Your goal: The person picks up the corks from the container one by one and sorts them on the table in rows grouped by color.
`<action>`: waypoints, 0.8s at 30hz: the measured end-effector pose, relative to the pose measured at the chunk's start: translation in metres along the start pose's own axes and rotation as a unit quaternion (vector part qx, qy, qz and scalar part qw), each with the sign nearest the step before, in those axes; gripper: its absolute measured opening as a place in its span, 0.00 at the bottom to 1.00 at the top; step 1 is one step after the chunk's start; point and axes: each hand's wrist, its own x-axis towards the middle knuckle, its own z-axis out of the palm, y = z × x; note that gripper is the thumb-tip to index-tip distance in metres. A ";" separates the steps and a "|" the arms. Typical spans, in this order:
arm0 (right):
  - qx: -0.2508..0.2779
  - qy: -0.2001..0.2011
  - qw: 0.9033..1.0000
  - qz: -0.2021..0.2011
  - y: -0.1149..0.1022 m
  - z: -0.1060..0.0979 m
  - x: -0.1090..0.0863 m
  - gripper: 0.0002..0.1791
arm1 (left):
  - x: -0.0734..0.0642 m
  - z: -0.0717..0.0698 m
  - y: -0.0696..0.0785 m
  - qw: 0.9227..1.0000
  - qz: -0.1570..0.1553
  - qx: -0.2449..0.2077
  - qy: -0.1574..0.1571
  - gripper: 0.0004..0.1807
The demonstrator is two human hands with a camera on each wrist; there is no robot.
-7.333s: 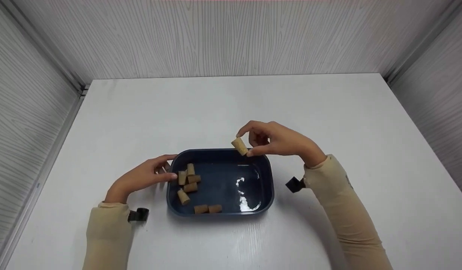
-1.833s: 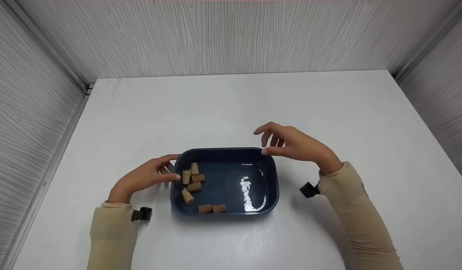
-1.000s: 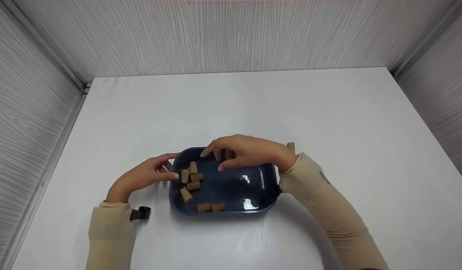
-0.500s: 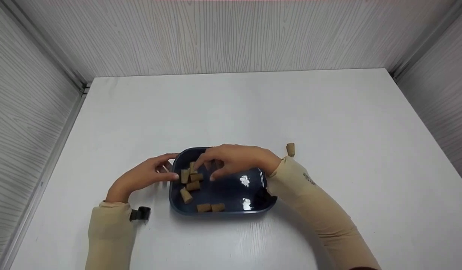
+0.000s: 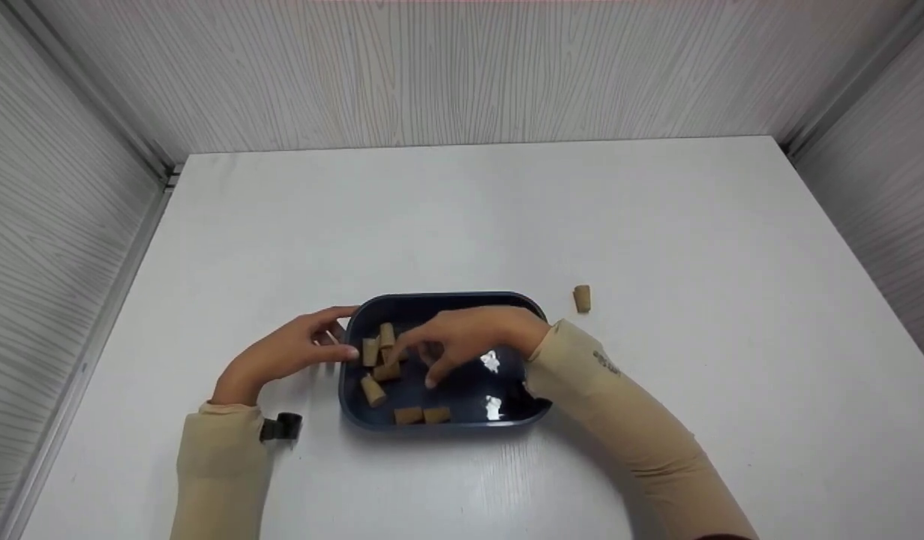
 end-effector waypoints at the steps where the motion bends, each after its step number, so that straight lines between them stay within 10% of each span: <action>1: 0.004 -0.006 1.000 0.003 0.000 0.001 0.001 0.28 | 0.000 0.000 0.000 1.000 0.000 -0.002 -0.001 0.39; 24: -0.054 -0.109 0.992 0.045 0.001 0.018 0.012 0.22 | 0.003 0.002 -0.006 1.000 0.008 -0.009 0.002 0.37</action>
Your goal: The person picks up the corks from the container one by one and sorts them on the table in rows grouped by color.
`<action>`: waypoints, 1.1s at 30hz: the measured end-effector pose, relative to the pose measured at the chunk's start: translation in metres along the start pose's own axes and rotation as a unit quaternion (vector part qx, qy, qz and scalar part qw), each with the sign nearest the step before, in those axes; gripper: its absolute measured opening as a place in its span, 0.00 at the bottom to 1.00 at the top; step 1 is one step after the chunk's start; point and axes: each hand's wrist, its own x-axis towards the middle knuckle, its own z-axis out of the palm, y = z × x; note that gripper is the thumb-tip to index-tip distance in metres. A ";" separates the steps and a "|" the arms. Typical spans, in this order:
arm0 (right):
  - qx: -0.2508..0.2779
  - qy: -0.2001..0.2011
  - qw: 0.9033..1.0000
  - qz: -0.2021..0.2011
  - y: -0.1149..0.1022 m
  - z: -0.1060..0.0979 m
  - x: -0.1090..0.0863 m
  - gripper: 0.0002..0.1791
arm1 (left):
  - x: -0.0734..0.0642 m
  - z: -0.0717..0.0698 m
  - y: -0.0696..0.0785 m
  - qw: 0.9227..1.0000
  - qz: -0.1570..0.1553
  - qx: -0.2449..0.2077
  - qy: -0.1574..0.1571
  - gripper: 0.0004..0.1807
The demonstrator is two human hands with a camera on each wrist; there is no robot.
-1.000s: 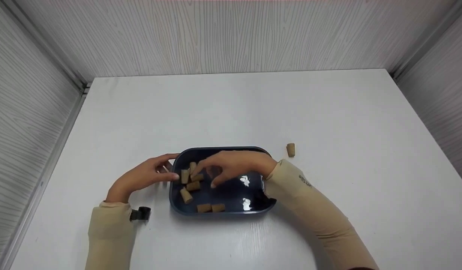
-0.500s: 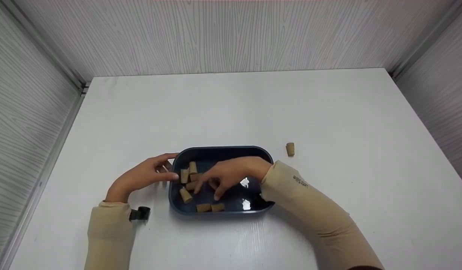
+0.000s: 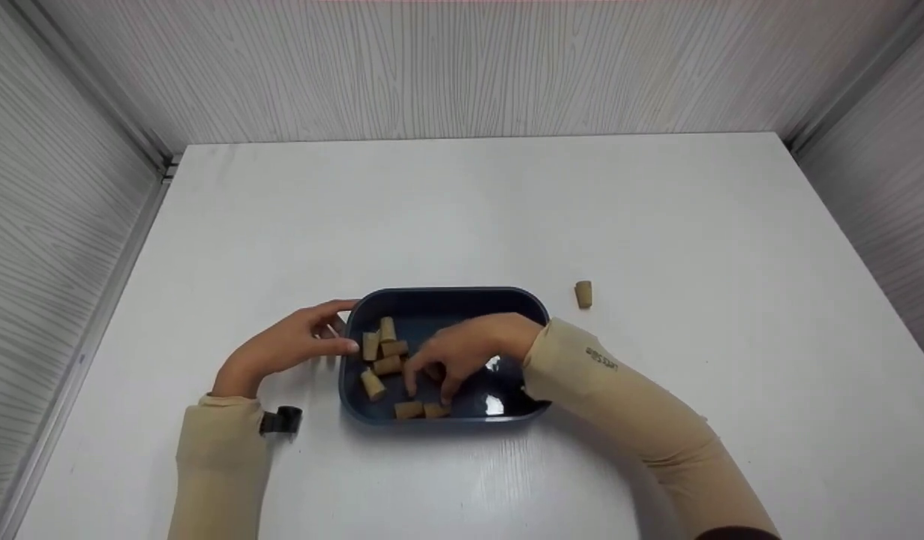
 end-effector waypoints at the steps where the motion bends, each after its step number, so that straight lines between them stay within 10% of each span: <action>1: 0.001 -0.003 1.000 -0.002 0.000 0.000 0.000 0.21 | 0.000 0.000 0.001 1.000 0.001 -0.001 -0.001 0.37; 33: 0.029 -0.040 0.999 -0.010 0.002 0.003 -0.002 0.20 | -0.003 -0.001 0.006 1.000 -0.016 0.001 -0.002 0.38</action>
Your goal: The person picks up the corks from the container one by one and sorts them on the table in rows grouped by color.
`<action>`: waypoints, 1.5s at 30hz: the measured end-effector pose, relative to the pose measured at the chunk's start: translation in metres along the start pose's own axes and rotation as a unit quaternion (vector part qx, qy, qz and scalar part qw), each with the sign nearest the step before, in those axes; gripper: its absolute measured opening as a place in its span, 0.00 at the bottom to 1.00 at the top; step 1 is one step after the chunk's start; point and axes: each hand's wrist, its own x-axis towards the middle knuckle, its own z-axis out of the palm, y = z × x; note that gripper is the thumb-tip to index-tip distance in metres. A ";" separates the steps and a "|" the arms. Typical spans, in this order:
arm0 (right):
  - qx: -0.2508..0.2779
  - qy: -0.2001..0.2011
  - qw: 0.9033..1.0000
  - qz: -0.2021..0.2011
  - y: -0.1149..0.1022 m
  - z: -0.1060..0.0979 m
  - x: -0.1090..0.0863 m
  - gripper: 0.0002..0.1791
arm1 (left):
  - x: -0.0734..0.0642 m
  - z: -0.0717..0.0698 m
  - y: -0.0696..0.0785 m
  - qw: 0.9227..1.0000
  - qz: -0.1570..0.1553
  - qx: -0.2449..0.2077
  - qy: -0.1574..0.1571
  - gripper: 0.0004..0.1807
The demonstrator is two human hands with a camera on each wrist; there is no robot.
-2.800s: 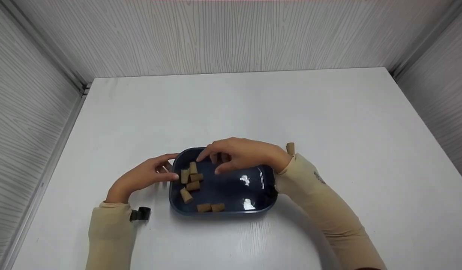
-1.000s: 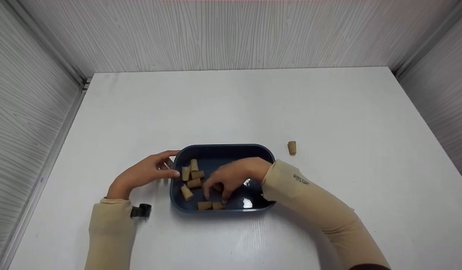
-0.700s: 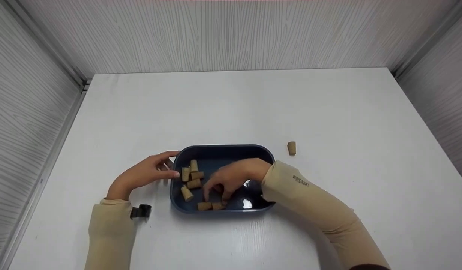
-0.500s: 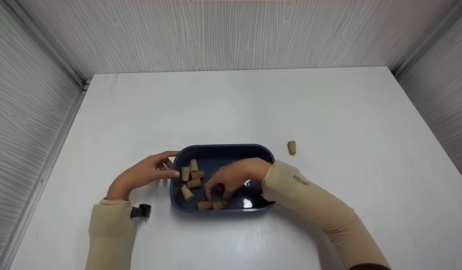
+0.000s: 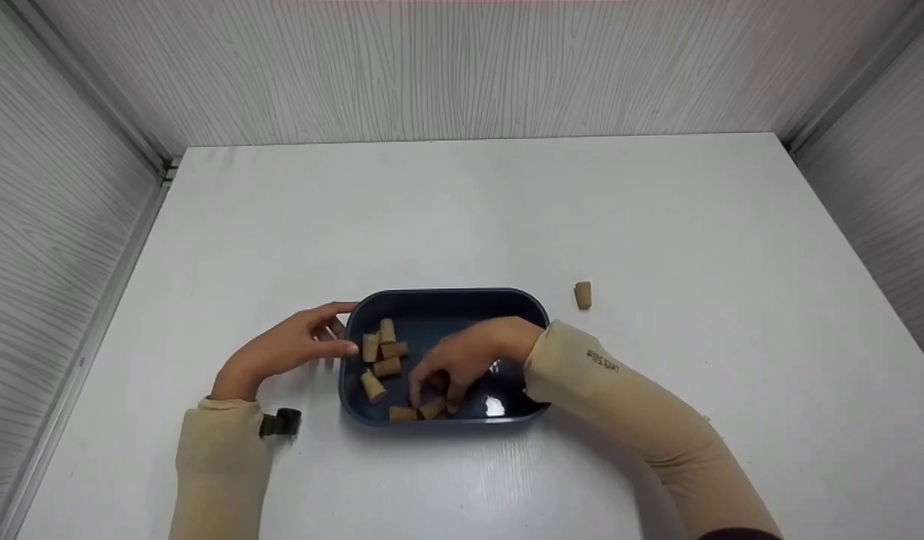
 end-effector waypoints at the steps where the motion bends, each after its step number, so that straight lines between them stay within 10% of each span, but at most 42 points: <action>1: 0.002 -0.001 1.000 -0.006 0.000 0.000 0.000 0.21 | 0.000 0.000 0.000 1.000 -0.001 0.001 0.001 0.38; 45: -0.020 -0.001 1.000 0.016 0.001 0.003 0.000 0.23 | 0.002 0.001 -0.007 1.000 0.006 -0.018 -0.005 0.36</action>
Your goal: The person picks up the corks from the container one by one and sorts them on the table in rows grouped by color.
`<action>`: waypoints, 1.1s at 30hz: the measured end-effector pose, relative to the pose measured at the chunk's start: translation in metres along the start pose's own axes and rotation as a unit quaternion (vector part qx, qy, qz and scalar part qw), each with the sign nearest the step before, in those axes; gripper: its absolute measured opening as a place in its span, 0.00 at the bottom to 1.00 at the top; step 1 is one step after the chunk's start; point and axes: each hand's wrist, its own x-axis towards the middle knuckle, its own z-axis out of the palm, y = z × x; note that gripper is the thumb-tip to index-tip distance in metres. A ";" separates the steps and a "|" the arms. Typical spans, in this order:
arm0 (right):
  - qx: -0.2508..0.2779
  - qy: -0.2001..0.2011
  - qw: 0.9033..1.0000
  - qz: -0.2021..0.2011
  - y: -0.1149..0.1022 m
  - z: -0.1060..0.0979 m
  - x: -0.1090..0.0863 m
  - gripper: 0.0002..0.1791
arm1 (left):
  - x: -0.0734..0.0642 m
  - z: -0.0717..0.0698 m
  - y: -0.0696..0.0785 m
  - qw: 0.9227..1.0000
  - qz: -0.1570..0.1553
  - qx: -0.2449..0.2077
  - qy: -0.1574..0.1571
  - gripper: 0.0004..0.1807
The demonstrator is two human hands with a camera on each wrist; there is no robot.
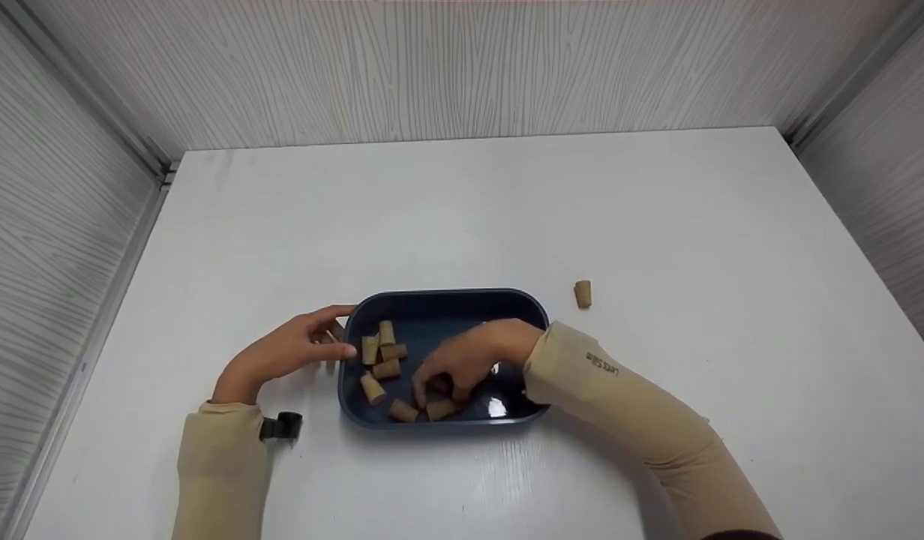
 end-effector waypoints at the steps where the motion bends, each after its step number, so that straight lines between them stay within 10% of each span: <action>1: 0.011 0.005 1.000 0.003 0.000 -0.001 -0.001 0.22 | 0.000 0.000 0.000 1.000 -0.001 0.001 0.001 0.36; 12: 0.102 0.128 0.986 -0.036 0.004 -0.013 -0.019 0.19 | -0.001 -0.003 -0.002 1.000 0.000 -0.001 0.000 0.36; 33: 0.164 0.291 0.929 -0.160 0.003 -0.021 -0.055 0.22 | -0.001 -0.004 -0.001 1.000 -0.009 0.010 0.008 0.37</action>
